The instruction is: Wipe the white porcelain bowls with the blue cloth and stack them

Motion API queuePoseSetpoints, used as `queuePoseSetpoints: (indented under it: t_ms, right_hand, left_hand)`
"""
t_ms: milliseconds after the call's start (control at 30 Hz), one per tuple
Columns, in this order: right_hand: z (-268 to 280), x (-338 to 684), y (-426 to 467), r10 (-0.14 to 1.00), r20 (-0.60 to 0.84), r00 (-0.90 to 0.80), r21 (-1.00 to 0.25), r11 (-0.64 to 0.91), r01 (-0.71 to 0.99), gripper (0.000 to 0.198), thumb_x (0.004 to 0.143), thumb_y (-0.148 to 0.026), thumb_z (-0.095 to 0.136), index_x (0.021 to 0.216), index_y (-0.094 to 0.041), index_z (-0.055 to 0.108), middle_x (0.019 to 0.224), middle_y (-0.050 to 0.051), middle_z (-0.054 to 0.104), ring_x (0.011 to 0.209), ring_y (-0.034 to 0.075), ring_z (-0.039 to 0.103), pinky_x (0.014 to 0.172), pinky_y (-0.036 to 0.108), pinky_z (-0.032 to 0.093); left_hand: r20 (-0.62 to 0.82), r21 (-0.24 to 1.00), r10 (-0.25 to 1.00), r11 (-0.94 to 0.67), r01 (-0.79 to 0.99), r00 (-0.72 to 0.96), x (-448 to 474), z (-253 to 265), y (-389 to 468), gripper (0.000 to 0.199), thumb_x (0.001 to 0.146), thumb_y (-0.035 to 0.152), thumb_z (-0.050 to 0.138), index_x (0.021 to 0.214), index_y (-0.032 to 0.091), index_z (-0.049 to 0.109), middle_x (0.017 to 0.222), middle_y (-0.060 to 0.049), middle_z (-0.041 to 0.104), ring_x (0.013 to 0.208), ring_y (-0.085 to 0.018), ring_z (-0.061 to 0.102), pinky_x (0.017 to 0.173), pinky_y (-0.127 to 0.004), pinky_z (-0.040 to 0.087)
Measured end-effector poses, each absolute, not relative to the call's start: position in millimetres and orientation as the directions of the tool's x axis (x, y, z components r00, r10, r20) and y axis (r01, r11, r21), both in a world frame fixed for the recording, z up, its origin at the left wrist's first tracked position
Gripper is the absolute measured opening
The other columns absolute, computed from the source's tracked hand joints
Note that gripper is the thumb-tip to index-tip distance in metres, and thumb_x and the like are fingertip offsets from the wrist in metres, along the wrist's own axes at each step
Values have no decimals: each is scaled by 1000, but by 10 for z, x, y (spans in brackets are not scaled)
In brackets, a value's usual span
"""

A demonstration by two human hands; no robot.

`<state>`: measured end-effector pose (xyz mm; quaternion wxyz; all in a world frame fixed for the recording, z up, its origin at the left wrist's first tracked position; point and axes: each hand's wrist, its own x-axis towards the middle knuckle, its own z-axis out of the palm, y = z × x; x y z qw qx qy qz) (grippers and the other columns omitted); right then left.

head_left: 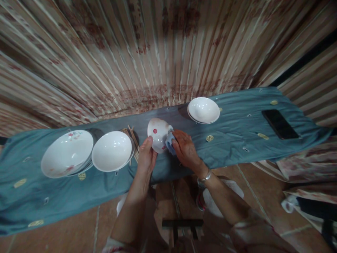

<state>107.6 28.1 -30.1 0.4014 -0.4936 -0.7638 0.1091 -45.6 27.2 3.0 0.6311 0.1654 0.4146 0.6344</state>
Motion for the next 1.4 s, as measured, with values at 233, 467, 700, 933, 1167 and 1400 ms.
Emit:
queuePoseSetpoints:
  t_ms: [233,467,700,933,1167,1400]
  right_hand:
    - [-264,1132,252,820,543,-181,-598,529,602,39,105,-32,35,121,-17,67,118,17,73,117,27,66,104,50,53]
    - [-244,1136,222,854,504,-133,-714,498,492,42,106,-35,33,118,-21,71,114,13,75,117,26,68,104,49,54]
    - [-242,1115,209,876,469,-113,-788,473,395,43,106,-37,34,121,-21,71,119,11,75,122,22,65,109,43,50]
    - [-252,1078,205,872,475,-118,-799,483,358,45,106,-38,33,128,-19,67,130,12,70,131,21,59,115,42,46]
    - [-287,1073,212,877,443,-187,-792,481,376,47,106,-39,32,145,-22,53,152,10,54,145,19,44,124,44,36]
    - [-350,1046,267,866,445,-230,-738,500,454,52,106,-37,29,155,-21,38,159,10,43,153,20,32,127,47,28]
  left_hand:
    - [-329,704,932,135,-697,-151,-468,3,293,29,71,29,86,94,14,75,91,-7,80,94,-22,76,82,-25,62]
    - [-350,690,917,115,-714,-191,-473,-6,307,24,75,26,83,94,14,75,90,-7,80,88,-20,76,77,-23,62]
    - [-337,686,921,98,-721,-196,-466,-18,317,22,76,26,83,93,15,76,92,-6,80,92,-20,76,77,-22,62]
    - [-334,687,929,123,-716,-161,-467,7,307,23,74,27,85,92,16,76,91,-5,81,89,-20,77,77,-22,63]
    - [-285,721,947,109,-685,-149,-457,12,288,29,70,32,87,91,14,76,91,-6,81,90,-19,76,85,-25,62]
    - [-275,743,954,130,-656,-122,-458,13,264,37,68,37,88,93,13,75,92,-9,80,103,-26,74,92,-34,61]
